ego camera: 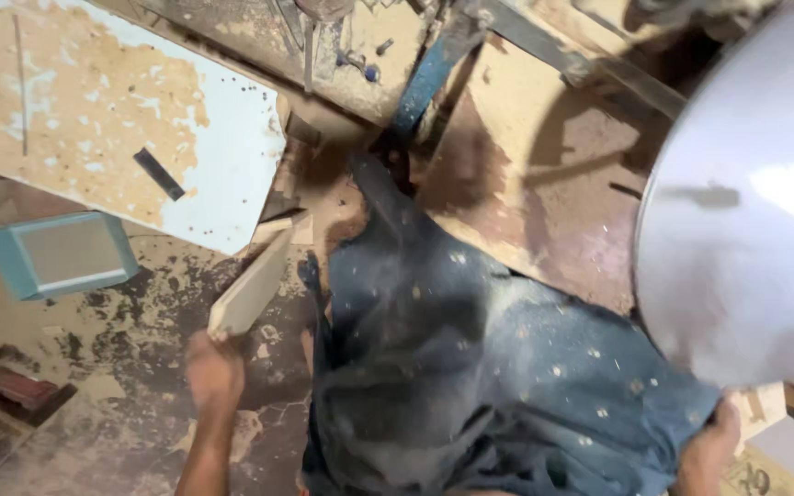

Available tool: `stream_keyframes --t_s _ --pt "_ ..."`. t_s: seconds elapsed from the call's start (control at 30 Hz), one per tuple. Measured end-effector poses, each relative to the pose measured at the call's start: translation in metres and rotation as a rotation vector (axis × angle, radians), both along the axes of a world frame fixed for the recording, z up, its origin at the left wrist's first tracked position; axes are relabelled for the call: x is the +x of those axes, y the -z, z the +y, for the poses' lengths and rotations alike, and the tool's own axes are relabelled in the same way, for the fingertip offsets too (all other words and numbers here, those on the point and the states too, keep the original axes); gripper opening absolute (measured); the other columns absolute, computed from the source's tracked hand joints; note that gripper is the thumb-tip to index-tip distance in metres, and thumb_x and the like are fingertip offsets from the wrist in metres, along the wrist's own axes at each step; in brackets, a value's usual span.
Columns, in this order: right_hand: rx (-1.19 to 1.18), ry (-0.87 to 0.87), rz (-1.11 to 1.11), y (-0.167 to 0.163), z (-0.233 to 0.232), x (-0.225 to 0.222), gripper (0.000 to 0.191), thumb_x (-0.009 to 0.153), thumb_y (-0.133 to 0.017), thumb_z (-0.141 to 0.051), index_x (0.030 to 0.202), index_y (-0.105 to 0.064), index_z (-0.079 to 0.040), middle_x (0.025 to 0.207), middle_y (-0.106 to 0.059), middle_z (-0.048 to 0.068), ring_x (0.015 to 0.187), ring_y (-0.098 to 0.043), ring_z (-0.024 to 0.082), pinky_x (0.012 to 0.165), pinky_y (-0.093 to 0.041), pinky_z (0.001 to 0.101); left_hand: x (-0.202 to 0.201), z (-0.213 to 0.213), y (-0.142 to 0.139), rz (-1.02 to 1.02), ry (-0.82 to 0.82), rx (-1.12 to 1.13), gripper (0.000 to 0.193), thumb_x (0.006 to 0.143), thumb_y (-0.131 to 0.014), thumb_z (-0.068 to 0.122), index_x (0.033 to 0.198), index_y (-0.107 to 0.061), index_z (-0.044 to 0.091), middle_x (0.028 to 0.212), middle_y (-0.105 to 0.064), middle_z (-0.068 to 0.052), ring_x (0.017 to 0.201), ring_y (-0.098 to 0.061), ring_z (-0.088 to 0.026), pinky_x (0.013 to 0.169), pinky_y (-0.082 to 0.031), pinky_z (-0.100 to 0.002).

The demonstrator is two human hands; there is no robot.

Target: The person uses a band saw to cut shapes out of a wooden board, following pencil outlines. They guide the wood through the blade, remove cut pieces, and place them aside. The person then picks up another board and continues cutting along marked lines.

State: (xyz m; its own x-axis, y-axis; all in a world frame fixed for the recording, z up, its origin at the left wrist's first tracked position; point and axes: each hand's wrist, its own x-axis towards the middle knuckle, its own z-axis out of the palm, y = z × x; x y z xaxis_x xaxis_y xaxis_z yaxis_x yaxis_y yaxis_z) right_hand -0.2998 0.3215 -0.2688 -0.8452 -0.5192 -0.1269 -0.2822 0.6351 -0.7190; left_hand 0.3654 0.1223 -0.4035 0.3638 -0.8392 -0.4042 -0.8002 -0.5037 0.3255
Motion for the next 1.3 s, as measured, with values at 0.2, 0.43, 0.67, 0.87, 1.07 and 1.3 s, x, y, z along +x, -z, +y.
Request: stream_keyframes --t_s 0.2,0.43,0.67,0.87,1.07,1.3 --pt "-0.102 -0.256 0.594 -0.013 -0.001 0.026 0.022 0.116 -0.045 -0.011 0.121 -0.055 0.009 0.118 -0.054 0.015 0.105 -0.052 0.023 0.101 -0.046 0.0397 0.050 0.063 -0.181 -0.060 -0.209 -0.386 0.026 0.105 -0.056 0.017 0.124 -0.056 -0.001 0.101 -0.067 -0.023 0.087 -0.068 -0.038 0.078 -0.054 -0.050" --pt "-0.441 -0.502 -0.248 -0.088 -0.065 0.158 0.024 0.107 -0.062 -0.023 0.114 -0.059 0.000 0.115 -0.062 0.012 0.090 -0.061 0.016 0.078 -0.053 0.0299 0.027 0.055 -0.312 -0.174 -0.078 -0.764 0.021 0.108 -0.050 0.017 0.120 -0.058 0.001 0.103 -0.066 -0.016 0.092 -0.064 -0.027 0.083 -0.051 -0.041" --pt "-0.181 -0.864 -0.740 -0.106 -0.103 0.223 0.064 0.106 -0.048 -0.041 0.155 -0.038 -0.001 0.136 -0.062 0.012 0.115 -0.059 0.013 0.100 -0.046 0.0279 -0.081 0.051 -0.268 0.661 -0.258 -0.335 0.020 0.111 -0.045 0.016 0.117 -0.060 0.004 0.105 -0.066 -0.010 0.096 -0.059 -0.016 0.088 -0.049 -0.032" --pt "0.165 -0.658 -0.386 -0.085 -0.106 0.202 0.048 0.100 -0.062 -0.032 0.136 -0.056 -0.001 0.113 -0.070 0.008 0.099 -0.063 0.013 0.088 -0.051 0.0288 -0.117 0.056 -0.179 1.314 -0.512 -0.090 0.023 0.108 -0.053 0.024 0.109 -0.061 0.002 0.097 -0.067 -0.004 0.086 -0.060 -0.011 0.082 -0.052 -0.029" --pt "-0.008 -0.709 -0.330 -0.066 -0.100 0.185 0.041 0.107 -0.056 -0.028 0.135 -0.059 0.001 0.118 -0.067 0.008 0.107 -0.059 0.013 0.093 -0.048 0.0284 -0.077 -0.016 -0.131 1.265 -0.198 -0.119 0.025 0.108 -0.057 0.022 0.118 -0.068 0.003 0.097 -0.066 0.001 0.080 -0.056 -0.006 0.070 -0.045 -0.021" --pt "-0.123 -0.601 -0.332 -0.062 -0.108 0.183 0.040 0.112 -0.048 -0.027 0.139 -0.055 0.002 0.121 -0.070 0.008 0.098 -0.062 0.012 0.087 -0.052 0.0265 -0.026 -0.181 -0.042 0.129 -0.280 -0.539 0.034 0.089 -0.080 0.033 0.097 -0.071 0.001 0.090 -0.074 -0.017 0.083 -0.072 -0.032 0.074 -0.057 -0.045"
